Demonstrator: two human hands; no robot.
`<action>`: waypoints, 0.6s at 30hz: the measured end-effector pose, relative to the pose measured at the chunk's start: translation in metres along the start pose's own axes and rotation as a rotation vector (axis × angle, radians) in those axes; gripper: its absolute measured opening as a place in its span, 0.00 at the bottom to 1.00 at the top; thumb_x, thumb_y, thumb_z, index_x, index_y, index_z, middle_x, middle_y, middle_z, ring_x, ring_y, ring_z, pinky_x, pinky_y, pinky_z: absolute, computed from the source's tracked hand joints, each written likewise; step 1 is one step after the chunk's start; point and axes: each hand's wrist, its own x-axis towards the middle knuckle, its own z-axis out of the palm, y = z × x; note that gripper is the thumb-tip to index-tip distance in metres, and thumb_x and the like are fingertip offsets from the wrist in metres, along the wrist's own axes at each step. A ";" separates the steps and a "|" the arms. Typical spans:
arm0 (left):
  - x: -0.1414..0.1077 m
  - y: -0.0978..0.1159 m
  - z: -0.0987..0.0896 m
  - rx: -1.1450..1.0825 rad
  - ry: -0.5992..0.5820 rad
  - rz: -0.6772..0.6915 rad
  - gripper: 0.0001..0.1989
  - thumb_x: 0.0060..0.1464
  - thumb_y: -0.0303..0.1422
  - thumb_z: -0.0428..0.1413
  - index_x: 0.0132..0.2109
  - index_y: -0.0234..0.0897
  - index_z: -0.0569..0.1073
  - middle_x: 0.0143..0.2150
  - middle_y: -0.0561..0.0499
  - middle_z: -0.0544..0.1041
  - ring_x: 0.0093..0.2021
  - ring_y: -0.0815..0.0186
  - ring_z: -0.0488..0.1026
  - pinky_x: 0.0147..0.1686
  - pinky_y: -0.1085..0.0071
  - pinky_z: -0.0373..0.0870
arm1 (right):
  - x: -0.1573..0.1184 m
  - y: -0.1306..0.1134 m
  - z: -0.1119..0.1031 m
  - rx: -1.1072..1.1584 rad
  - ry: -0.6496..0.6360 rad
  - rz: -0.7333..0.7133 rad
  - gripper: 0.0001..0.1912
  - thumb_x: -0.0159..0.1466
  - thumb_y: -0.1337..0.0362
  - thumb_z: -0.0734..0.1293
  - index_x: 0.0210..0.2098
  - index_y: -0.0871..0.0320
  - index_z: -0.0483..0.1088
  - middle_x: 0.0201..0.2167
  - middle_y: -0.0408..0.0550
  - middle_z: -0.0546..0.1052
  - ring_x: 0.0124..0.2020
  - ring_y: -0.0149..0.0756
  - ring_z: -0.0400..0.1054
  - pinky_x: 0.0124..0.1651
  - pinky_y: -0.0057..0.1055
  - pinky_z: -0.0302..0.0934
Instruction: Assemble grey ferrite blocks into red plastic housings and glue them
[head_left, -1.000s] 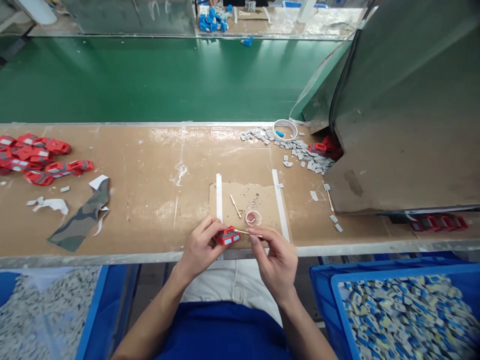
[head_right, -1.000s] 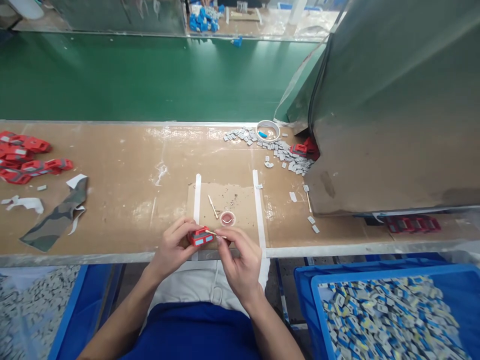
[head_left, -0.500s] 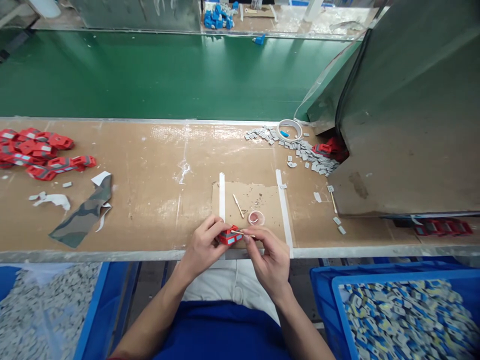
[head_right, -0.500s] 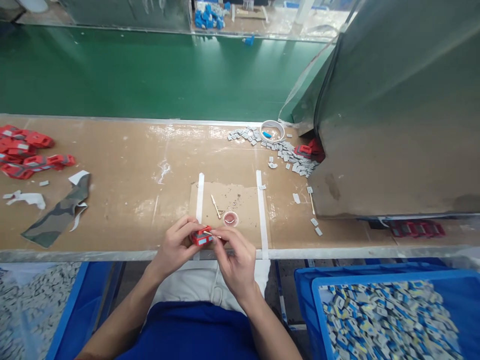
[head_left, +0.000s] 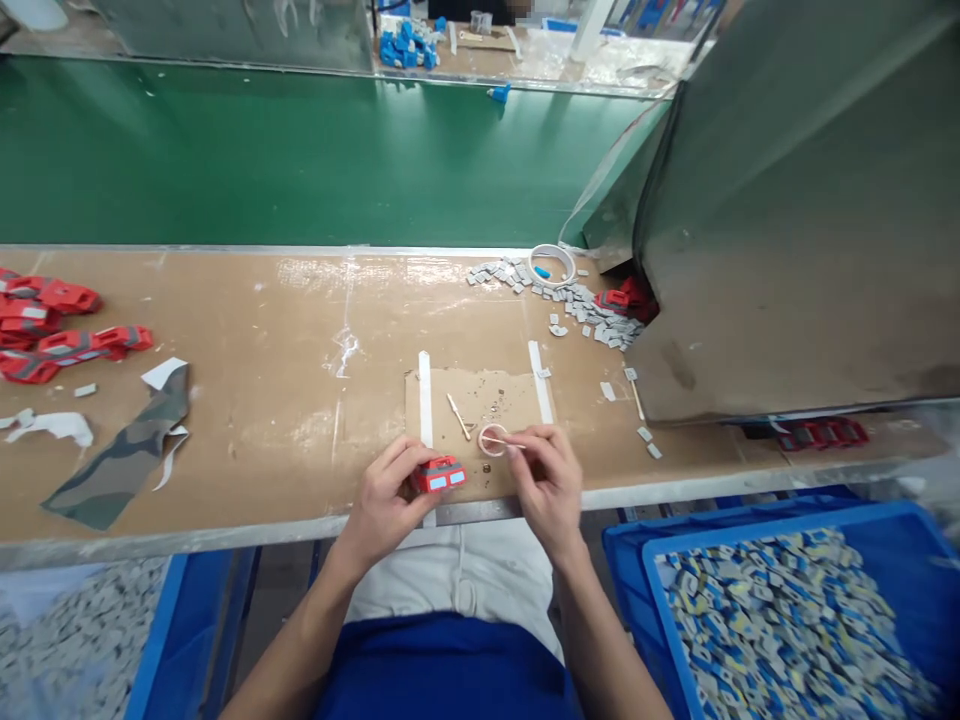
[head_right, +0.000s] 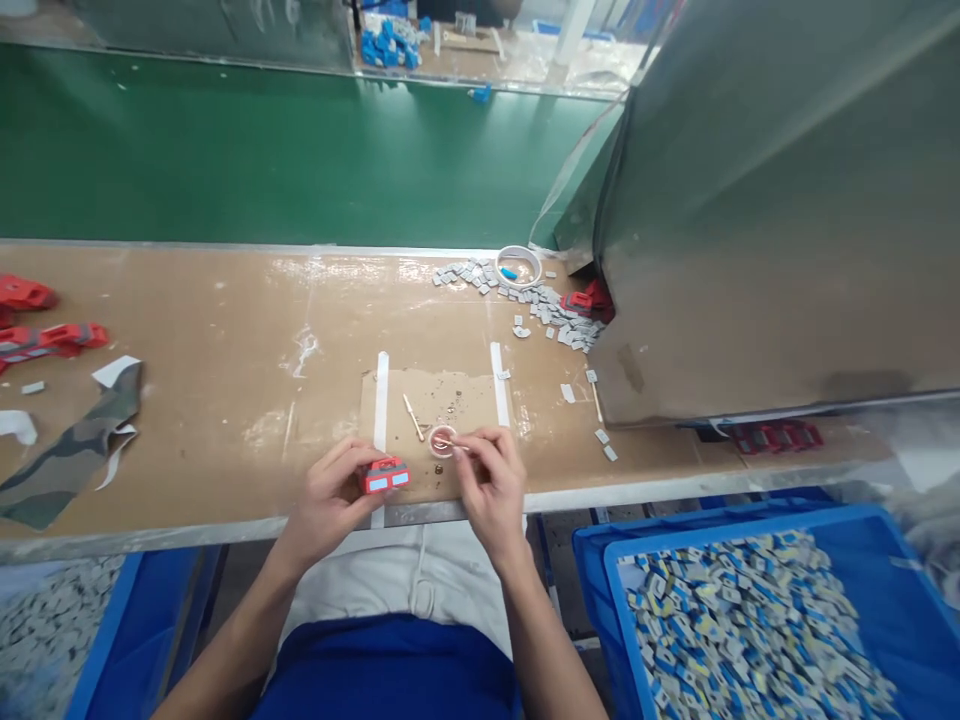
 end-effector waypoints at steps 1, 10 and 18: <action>0.000 0.000 -0.001 -0.012 0.008 0.008 0.05 0.63 0.33 0.64 0.46 0.39 0.80 0.37 0.50 0.76 0.33 0.66 0.74 0.29 0.73 0.68 | 0.000 0.001 0.002 -0.011 -0.040 0.009 0.09 0.73 0.61 0.66 0.45 0.54 0.80 0.39 0.49 0.73 0.35 0.36 0.70 0.34 0.32 0.67; 0.001 -0.002 -0.005 -0.047 0.034 0.024 0.05 0.63 0.33 0.64 0.45 0.40 0.81 0.37 0.49 0.78 0.34 0.65 0.76 0.30 0.73 0.71 | 0.054 0.059 -0.067 -0.590 0.138 0.039 0.16 0.73 0.61 0.62 0.56 0.60 0.72 0.52 0.61 0.73 0.44 0.44 0.73 0.50 0.43 0.70; 0.002 0.002 -0.006 -0.047 0.040 0.022 0.04 0.63 0.33 0.63 0.43 0.40 0.81 0.36 0.49 0.78 0.34 0.64 0.76 0.29 0.73 0.71 | 0.103 0.092 -0.075 -1.219 -0.104 0.101 0.15 0.69 0.78 0.56 0.45 0.66 0.73 0.43 0.67 0.74 0.42 0.50 0.70 0.42 0.38 0.62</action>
